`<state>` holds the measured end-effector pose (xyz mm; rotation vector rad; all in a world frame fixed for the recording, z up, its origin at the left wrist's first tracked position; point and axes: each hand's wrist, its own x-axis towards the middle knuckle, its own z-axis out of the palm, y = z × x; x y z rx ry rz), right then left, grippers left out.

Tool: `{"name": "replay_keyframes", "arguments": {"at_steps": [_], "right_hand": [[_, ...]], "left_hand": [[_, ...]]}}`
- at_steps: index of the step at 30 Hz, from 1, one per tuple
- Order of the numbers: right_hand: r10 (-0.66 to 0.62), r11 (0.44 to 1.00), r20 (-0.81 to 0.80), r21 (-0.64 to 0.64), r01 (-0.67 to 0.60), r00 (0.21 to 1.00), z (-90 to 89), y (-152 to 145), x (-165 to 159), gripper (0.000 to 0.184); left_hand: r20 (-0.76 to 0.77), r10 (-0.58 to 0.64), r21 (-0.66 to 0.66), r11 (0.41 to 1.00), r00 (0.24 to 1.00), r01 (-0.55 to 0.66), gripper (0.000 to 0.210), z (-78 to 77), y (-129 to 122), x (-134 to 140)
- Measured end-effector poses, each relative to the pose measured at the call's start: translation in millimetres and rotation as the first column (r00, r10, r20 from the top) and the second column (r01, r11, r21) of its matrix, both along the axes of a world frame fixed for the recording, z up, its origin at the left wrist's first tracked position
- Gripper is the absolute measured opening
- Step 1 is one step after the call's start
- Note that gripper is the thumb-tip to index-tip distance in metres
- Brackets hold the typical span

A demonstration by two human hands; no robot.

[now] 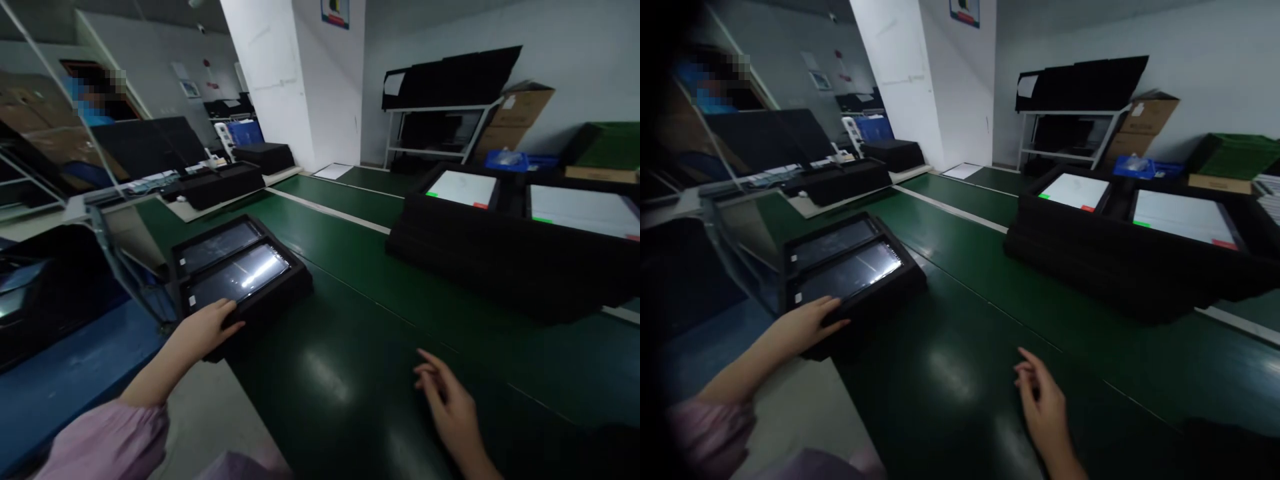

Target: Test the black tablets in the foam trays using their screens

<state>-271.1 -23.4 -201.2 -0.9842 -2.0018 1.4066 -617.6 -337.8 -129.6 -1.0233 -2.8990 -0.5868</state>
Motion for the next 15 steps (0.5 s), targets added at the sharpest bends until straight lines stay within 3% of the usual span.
{"name": "replay_keyframes", "arguments": {"at_steps": [1, 3, 4, 6, 8, 9, 10, 11, 12, 13, 15], "right_hand": [[0.141, 0.984, -0.021, -0.104, -0.142, 0.99, 1.3, -14.6, -14.2, 0.053], [0.31, 0.891, -0.117, -0.31, -0.331, 0.943, 6.5, -42.0, -46.0, 0.06], [0.349, 0.824, -0.175, -0.412, -0.39, 0.921, 9.9, -53.9, -62.0, 0.064], [0.292, 0.725, -0.28, -0.559, -0.403, 0.914, 17.9, -71.4, -89.1, 0.072], [0.148, 0.727, -0.277, -0.62, -0.294, 0.949, 26.2, -77.1, -101.5, 0.074], [0.067, 0.763, -0.231, -0.615, -0.199, 0.971, 29.8, -74.6, -100.1, 0.071], [-0.009, 0.805, -0.152, -0.587, -0.082, 0.988, 32.8, -68.4, -93.3, 0.068], [-0.081, 0.838, -0.068, -0.545, 0.031, 0.994, 35.2, -59.0, -81.6, 0.067], [-0.17, 0.85, 0.002, -0.506, 0.147, 0.985, 37.1, -47.1, -65.5, 0.071], [-0.267, 0.835, 0.059, -0.484, 0.262, 0.962, 38.9, -33.9, -46.0, 0.079], [-0.352, 0.777, 0.19, -0.486, 0.399, 0.917, 42.8, -8.4, -2.2, 0.093]], "left_hand": [[-0.013, -0.03, -0.018, 0.999, 0.999, 0.03, 0.029, 5.1, 6.9, 5.5], [-0.019, -0.064, -0.023, 0.998, 0.998, 0.063, 0.028, 16.8, 30.1, 26.1], [-0.001, -0.087, -0.019, 0.996, 0.996, 0.087, 0.026, 22.4, 43.7, 42.2], [0.084, -0.14, -0.033, 0.989, 0.987, 0.143, 0.02, 31.4, 69.1, 84.0], [0.238, -0.362, 0.008, 0.929, 0.901, 0.371, 0.019, 36.4, 88.7, 128.1], [0.305, -0.51, 0.071, 0.854, 0.804, 0.515, 0.026, 37.5, 96.1, 146.2], [0.345, -0.665, 0.16, 0.737, 0.663, 0.656, 0.042, 37.7, 102.1, 159.3], [0.352, -0.779, 0.254, 0.613, 0.519, 0.748, 0.041, 36.7, 106.8, 166.9], [0.329, -0.828, 0.329, 0.551, 0.453, 0.767, 0.038, 34.3, 110.4, 168.9], [0.299, -0.841, 0.375, 0.539, 0.452, 0.754, 0.036, 29.9, 113.5, 166.1], [0.246, -0.744, 0.377, 0.664, 0.621, 0.646, 0.036, 13.7, 120.8, 152.0]]}}
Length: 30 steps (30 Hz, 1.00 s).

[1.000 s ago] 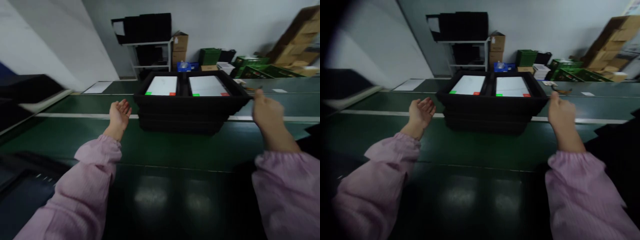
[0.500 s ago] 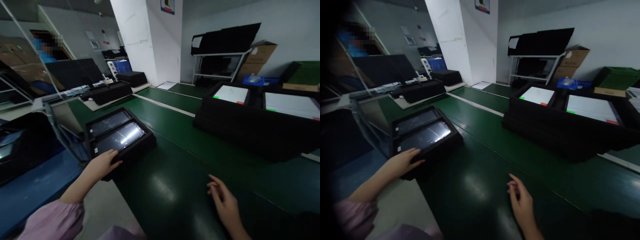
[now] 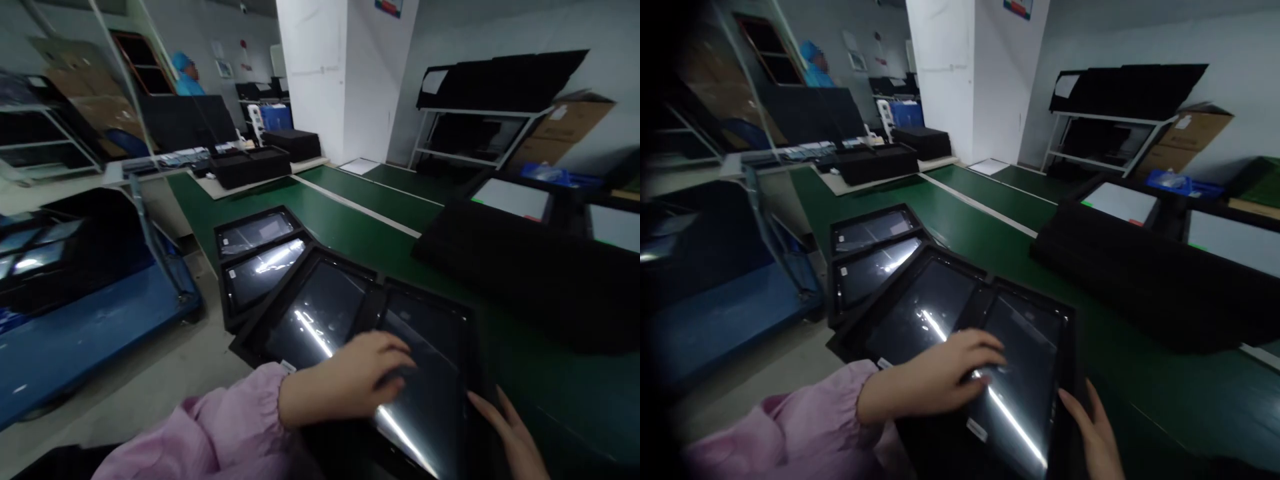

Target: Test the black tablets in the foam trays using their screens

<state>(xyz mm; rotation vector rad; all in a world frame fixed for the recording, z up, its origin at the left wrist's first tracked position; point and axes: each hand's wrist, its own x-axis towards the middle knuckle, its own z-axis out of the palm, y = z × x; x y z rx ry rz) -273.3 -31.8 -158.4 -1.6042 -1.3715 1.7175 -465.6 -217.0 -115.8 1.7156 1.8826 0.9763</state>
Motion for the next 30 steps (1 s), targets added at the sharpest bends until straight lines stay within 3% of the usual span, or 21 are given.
{"name": "replay_keyframes", "arguments": {"at_steps": [2, 3, 5, 6, 8, 9, 10, 11, 15, 20, 24, 27, 30], "right_hand": [[-0.04, 0.999, 0.093, -0.013, 0.042, 0.995, 4.2, 19.2, 41.6, 0.098], [-0.046, 0.999, 0.132, 0.03, 0.042, 0.99, 5.6, 26.0, 58.9, 0.095], [-0.097, 0.958, 0.218, 0.284, 0.032, 0.971, 4.9, 36.0, 84.9, 0.076], [-0.147, 0.885, 0.274, 0.466, 0.002, 0.95, 2.2, 39.5, 93.8, 0.064], [-0.24, 0.639, 0.391, 0.752, -0.159, 0.889, -7.5, 43.5, 104.9, 0.045], [-0.272, 0.522, 0.449, 0.812, -0.261, 0.851, -14.0, 43.6, 107.8, 0.043], [-0.283, 0.45, 0.512, 0.818, -0.359, 0.811, -21.0, 42.3, 109.2, 0.046], [-0.276, 0.42, 0.574, 0.794, -0.44, 0.771, -27.8, 39.6, 109.4, 0.05], [-0.27, 0.418, 0.663, 0.734, -0.535, 0.698, -47.5, 22.7, 106.5, 0.061], [-0.233, 0.381, 0.591, 0.786, -0.487, 0.772, -56.7, 12.6, 111.7, 0.055], [-0.181, 0.418, 0.627, 0.746, -0.518, 0.758, -58.2, 39.7, 103.2, 0.057], [-0.163, 0.456, 0.647, 0.719, -0.525, 0.745, -57.2, 70.6, 84.2, 0.056], [-0.175, 0.441, 0.615, 0.747, -0.497, 0.769, -56.9, 85.9, 68.5, 0.056]], "left_hand": [[-0.099, 0.188, -0.023, 0.981, 0.977, -0.191, 0.045, -24.9, 13.1, -13.9], [-0.145, 0.206, -0.042, 0.976, 0.968, -0.214, 0.051, -38.9, 22.2, -17.4], [-0.205, 0.161, -0.08, 0.98, 0.965, -0.18, 0.059, -64.5, 43.7, -15.8], [-0.228, 0.127, -0.09, 0.984, 0.965, -0.151, 0.062, -74.5, 54.9, -11.5], [-0.269, 0.093, -0.09, 0.989, 0.959, -0.121, 0.067, -87.0, 76.5, -0.1], [-0.29, 0.091, -0.089, 0.989, 0.953, -0.121, 0.07, -89.9, 86.5, 5.5], [-0.31, 0.096, -0.092, 0.987, 0.946, -0.13, 0.074, -91.2, 95.6, 10.4], [-0.33, 0.104, -0.104, 0.984, 0.938, -0.146, 0.079, -91.5, 103.7, 14.4], [-0.41, 0.132, -0.139, 0.969, 0.903, -0.205, 0.094, -93.2, 119.0, 22.8], [-0.5, 0.186, -0.147, 0.944, 0.846, -0.294, 0.091, -96.3, 115.8, 20.1], [-0.558, 0.196, -0.147, 0.933, 0.807, -0.329, 0.095, -85.5, 141.0, 6.5], [-0.582, 0.213, -0.121, 0.932, 0.785, -0.343, 0.087, -78.2, 168.2, -4.2], [-0.581, 0.223, -0.099, 0.936, 0.783, -0.339, 0.079, -77.1, 181.4, -9.6]]}}
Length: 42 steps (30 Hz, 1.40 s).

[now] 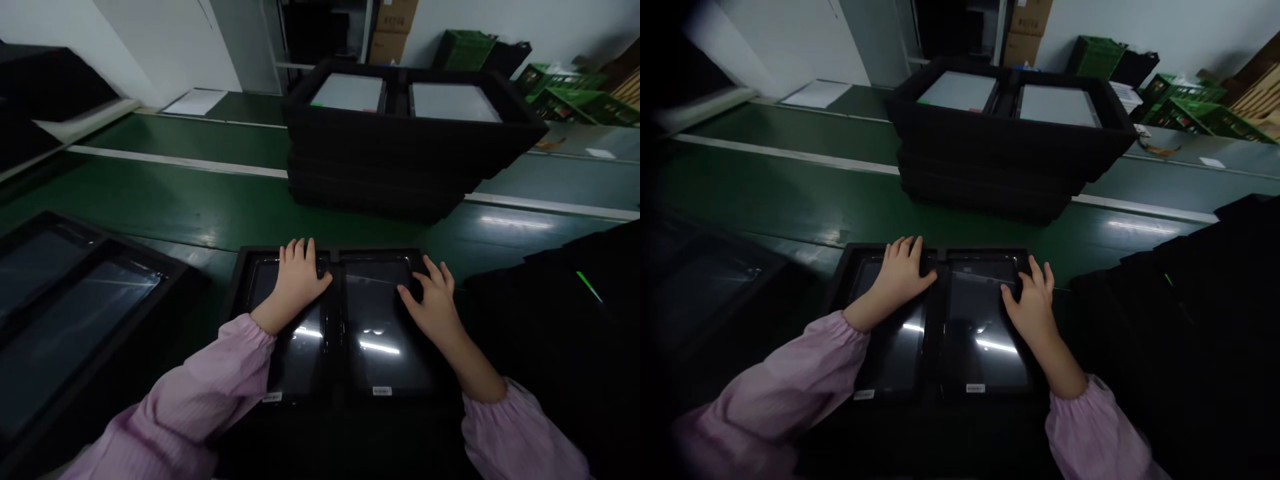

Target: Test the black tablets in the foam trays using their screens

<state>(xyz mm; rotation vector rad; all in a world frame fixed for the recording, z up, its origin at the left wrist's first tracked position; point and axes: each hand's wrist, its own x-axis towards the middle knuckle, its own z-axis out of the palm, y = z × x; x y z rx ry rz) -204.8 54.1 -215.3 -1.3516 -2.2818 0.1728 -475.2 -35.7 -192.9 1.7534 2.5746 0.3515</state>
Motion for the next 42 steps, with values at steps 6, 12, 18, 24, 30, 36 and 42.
{"name": "replay_keyframes", "arguments": {"at_steps": [6, 12, 18, 24, 30, 36, 42], "right_hand": [[0.018, 1.0, 0.004, 0.01, -0.018, 1.0, 0.1, -6.8, -4.7, 0.062], [0.032, 0.996, 0.033, -0.079, -0.029, 0.999, 10.6, -3.3, -7.5, 0.07], [0.044, 0.992, -0.085, -0.118, -0.054, 0.995, 13.2, -16.0, 14.2, 0.069], [-0.055, 0.979, -0.107, -0.201, 0.032, 0.993, 25.4, -55.2, 62.9, 0.055], [-0.098, 0.975, -0.111, -0.21, 0.073, 0.989, 38.0, -47.4, 74.4, 0.047], [0.04, 0.999, -0.098, -0.029, -0.043, 0.994, 38.0, -41.8, 73.4, 0.034], [0.479, 0.874, -0.021, 0.112, -0.474, 0.878, 57.0, -64.8, 74.2, 0.024]], "left_hand": [[-0.022, 0.031, 0.003, 1.0, 0.999, -0.031, 0.08, -2.0, 0.4, 2.7], [-0.013, -0.042, -0.027, 0.999, 0.999, 0.042, 0.069, -3.4, 10.0, 2.3], [0.306, 0.023, 0.07, 0.996, 0.952, -0.046, 0.08, 8.1, -47.3, -43.9], [0.619, 0.311, 0.058, 0.898, 0.721, -0.437, 0.087, -5.7, -176.1, -47.8], [0.729, 0.219, 0.126, 0.888, 0.648, -0.442, 0.101, -18.5, -183.4, -20.6], [0.55, 0.135, 0.038, 0.982, 0.824, -0.186, 0.113, -4.7, -163.0, -34.8], [0.39, 0.113, -0.15, 0.987, 0.914, -0.058, 0.119, 4.1, -195.7, -22.5]]}}
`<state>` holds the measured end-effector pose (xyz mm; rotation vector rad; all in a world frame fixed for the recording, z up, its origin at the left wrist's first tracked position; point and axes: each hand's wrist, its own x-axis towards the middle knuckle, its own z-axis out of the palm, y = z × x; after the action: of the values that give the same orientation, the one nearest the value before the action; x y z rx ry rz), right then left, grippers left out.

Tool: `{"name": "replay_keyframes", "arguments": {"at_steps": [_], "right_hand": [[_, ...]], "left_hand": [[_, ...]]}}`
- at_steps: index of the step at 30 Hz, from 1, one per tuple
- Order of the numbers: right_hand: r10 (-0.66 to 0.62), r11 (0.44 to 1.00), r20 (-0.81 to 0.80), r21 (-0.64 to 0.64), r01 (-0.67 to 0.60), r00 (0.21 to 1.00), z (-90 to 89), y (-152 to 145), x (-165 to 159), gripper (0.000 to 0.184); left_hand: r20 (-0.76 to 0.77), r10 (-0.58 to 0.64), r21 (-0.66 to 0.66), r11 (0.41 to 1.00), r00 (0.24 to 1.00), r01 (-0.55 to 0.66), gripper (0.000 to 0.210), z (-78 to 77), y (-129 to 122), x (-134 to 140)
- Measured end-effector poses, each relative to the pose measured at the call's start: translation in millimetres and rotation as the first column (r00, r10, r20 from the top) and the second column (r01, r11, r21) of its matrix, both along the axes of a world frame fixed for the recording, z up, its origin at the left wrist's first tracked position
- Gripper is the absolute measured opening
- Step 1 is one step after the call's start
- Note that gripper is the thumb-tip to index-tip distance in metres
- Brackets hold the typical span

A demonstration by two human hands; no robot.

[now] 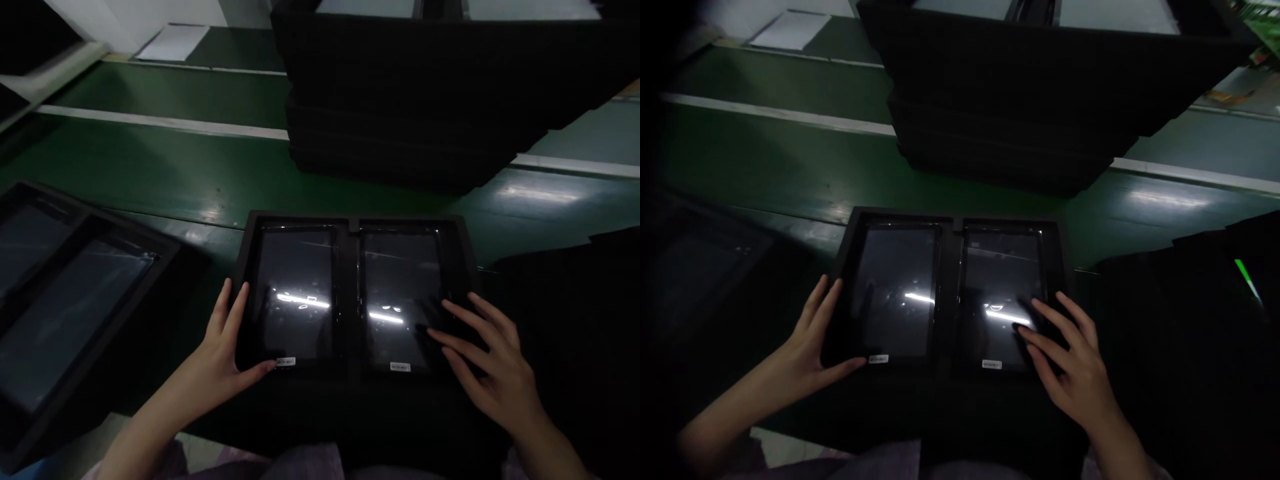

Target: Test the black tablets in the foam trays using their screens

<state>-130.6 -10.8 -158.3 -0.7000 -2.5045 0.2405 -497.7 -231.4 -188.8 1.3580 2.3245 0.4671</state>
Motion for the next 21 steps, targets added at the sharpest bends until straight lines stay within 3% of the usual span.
{"name": "replay_keyframes", "arguments": {"at_steps": [4, 9, 15, 18, 21], "right_hand": [[0.095, 0.995, 0.033, -0.008, -0.095, 0.995, 6.9, -5.8, -0.8, 0.022], [0.161, 0.986, 0.032, -0.048, -0.159, 0.986, 12.1, -7.0, -1.2, 0.023], [0.228, 0.969, 0.06, -0.115, -0.22, 0.972, 13.8, -13.8, -2.3, 0.026], [0.167, 0.981, 0.105, -0.119, -0.154, 0.98, 7.7, -16.3, -0.7, 0.027], [-0.01, 0.996, 0.148, -0.086, 0.023, 0.989, -0.1, -17.8, 2.3, 0.03]], "left_hand": [[-0.045, -0.018, -0.002, 1.0, 0.999, 0.018, 0.123, -1.9, -7.7, 8.5], [-0.128, -0.013, 0.062, 0.998, 0.992, 0.021, 0.121, -7.0, 1.9, 16.1], [0.005, 0.293, 0.12, 0.949, 0.956, -0.291, 0.095, -2.3, 28.9, 20.6], [0.052, 0.288, 0.183, 0.938, 0.956, -0.293, 0.085, 0.6, 35.1, 16.3], [0.084, 0.245, 0.187, 0.948, 0.966, -0.257, 0.084, 2.4, 30.9, 11.4]]}}
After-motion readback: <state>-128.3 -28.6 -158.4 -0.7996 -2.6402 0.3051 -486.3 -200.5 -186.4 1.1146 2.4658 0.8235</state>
